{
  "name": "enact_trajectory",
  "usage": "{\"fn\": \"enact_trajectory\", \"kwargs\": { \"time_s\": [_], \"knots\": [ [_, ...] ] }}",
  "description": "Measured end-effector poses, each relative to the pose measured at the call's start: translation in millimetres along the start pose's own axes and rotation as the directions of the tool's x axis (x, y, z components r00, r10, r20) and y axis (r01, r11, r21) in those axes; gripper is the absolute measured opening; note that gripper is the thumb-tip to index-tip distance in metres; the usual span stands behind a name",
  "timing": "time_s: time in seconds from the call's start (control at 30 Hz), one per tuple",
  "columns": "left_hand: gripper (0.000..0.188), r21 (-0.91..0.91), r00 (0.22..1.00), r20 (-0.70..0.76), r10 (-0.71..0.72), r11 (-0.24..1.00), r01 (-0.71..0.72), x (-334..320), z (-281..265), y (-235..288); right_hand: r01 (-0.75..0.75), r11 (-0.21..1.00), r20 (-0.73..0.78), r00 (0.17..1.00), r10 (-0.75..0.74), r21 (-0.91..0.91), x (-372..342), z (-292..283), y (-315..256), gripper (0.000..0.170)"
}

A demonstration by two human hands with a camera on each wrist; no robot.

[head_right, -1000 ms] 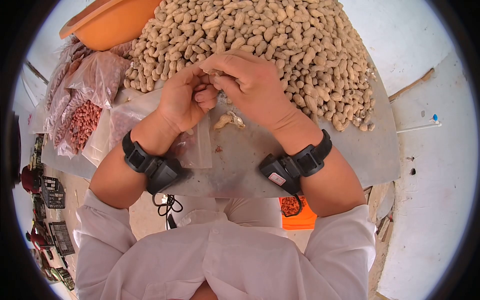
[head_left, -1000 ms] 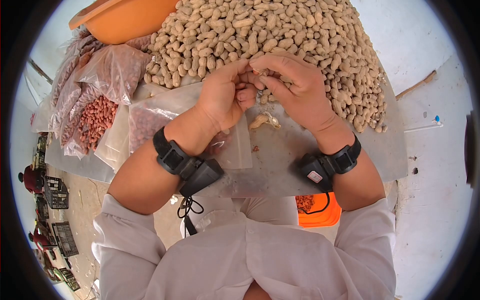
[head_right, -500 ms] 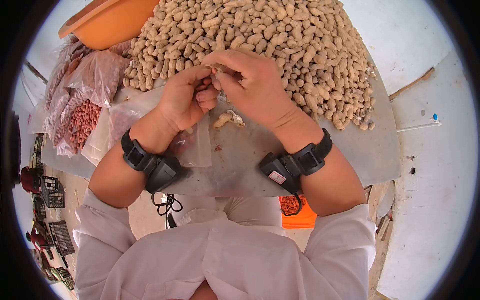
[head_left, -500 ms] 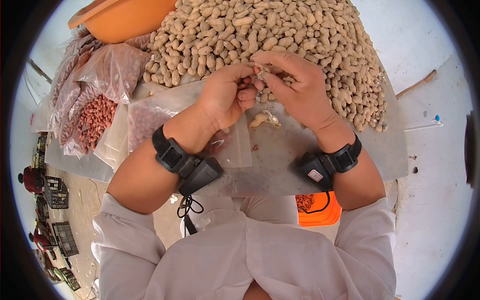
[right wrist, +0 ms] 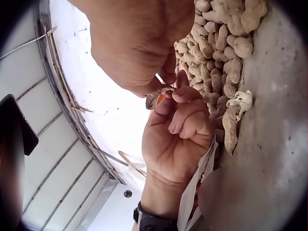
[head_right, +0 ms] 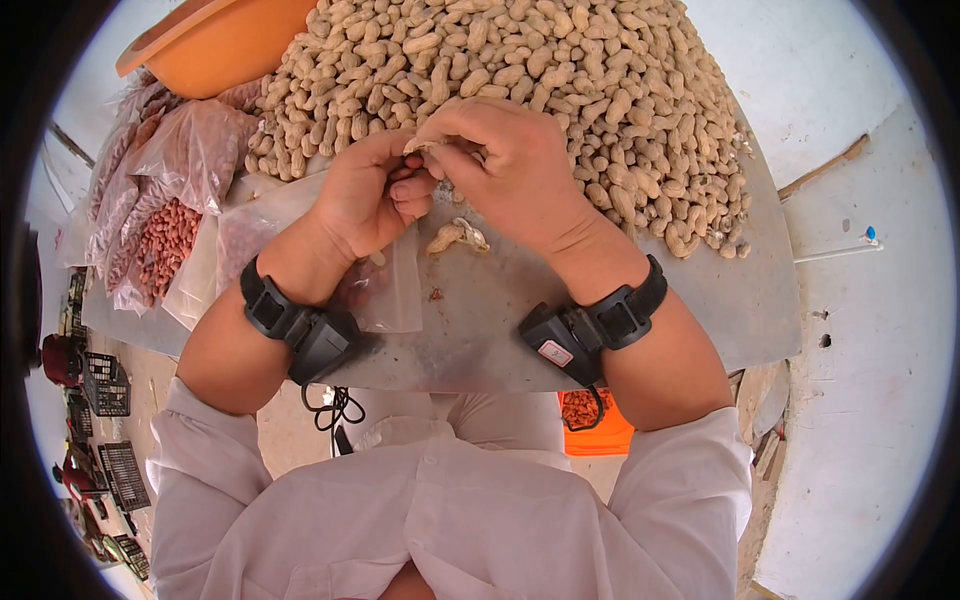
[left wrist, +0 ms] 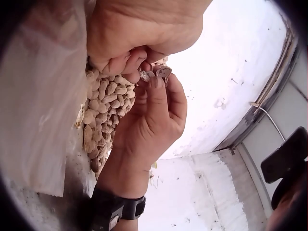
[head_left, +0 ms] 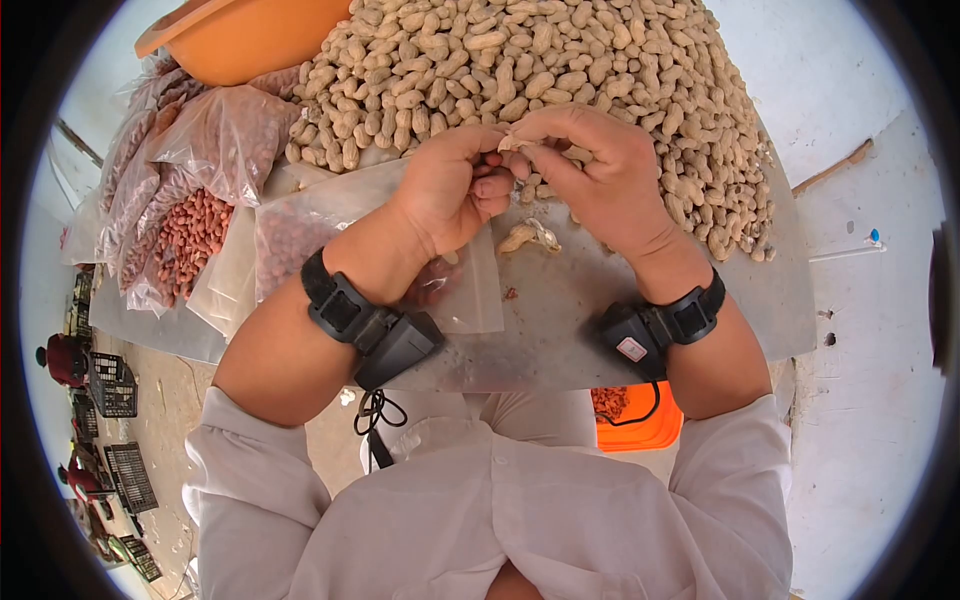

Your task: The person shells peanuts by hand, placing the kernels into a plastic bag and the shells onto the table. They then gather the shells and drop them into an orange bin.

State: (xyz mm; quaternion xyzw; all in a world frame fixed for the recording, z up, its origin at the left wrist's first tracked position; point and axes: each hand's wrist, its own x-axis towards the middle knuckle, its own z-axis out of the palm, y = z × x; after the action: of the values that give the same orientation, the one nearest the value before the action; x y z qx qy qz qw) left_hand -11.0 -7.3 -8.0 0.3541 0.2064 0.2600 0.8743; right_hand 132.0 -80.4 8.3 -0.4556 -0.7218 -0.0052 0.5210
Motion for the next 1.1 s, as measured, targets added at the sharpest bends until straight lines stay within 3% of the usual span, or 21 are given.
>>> {"fn": "enact_trajectory", "kwargs": {
  "time_s": [0.23,0.37,0.47,0.57,0.67,0.77,0.87,0.97,1.1],
  "knots": [
    [0.016,-0.056,0.999,0.035,-0.016,0.998,0.018,1.1,-2.3,0.1,-0.025,0.999,-0.003,1.000,0.025,-0.037,0.5,-1.3,-1.4,0.010],
    [0.015,-0.020,0.998,-0.040,0.046,0.999,-0.047,1.3,-0.8,0.5,-0.079,0.994,-0.069,0.995,0.074,-0.080,0.1,-3.6,3.4,0.008],
    [0.019,-0.011,0.976,-0.110,0.189,0.981,-0.192,1.9,-1.1,2.6,-0.389,0.913,0.084,0.921,0.381,0.126,-0.1,-10.2,3.5,0.011],
    [0.022,-0.028,0.947,-0.146,0.285,0.956,-0.292,4.6,-7.1,7.9,-0.543,0.786,0.388,0.820,0.420,0.297,0.5,-16.9,11.8,0.014],
    [0.022,-0.017,0.939,-0.135,0.315,0.947,-0.320,3.6,-7.4,9.8,-0.530,0.833,0.583,0.731,0.355,0.158,-0.2,-20.0,11.8,0.014],
    [0.022,-0.001,0.944,-0.122,0.306,0.951,-0.308,3.9,-8.1,8.9,-0.549,0.830,0.592,0.702,0.396,0.097,1.3,-19.9,5.4,0.014],
    [0.022,0.023,0.947,-0.096,0.306,0.952,-0.305,3.8,-9.1,8.3,-0.347,0.934,0.414,0.841,0.349,-0.083,-0.6,-15.5,9.8,0.016],
    [0.020,0.022,0.949,-0.090,0.303,0.953,-0.302,6.5,-9.6,6.1,-0.063,0.963,0.508,0.840,0.193,-0.262,-5.3,-10.4,21.5,0.018],
    [0.017,0.026,0.952,-0.067,0.300,0.954,-0.299,7.4,-10.3,4.4,-0.040,0.953,0.560,0.802,0.211,-0.301,-8.0,-5.9,24.7,0.017]
  ]
}}
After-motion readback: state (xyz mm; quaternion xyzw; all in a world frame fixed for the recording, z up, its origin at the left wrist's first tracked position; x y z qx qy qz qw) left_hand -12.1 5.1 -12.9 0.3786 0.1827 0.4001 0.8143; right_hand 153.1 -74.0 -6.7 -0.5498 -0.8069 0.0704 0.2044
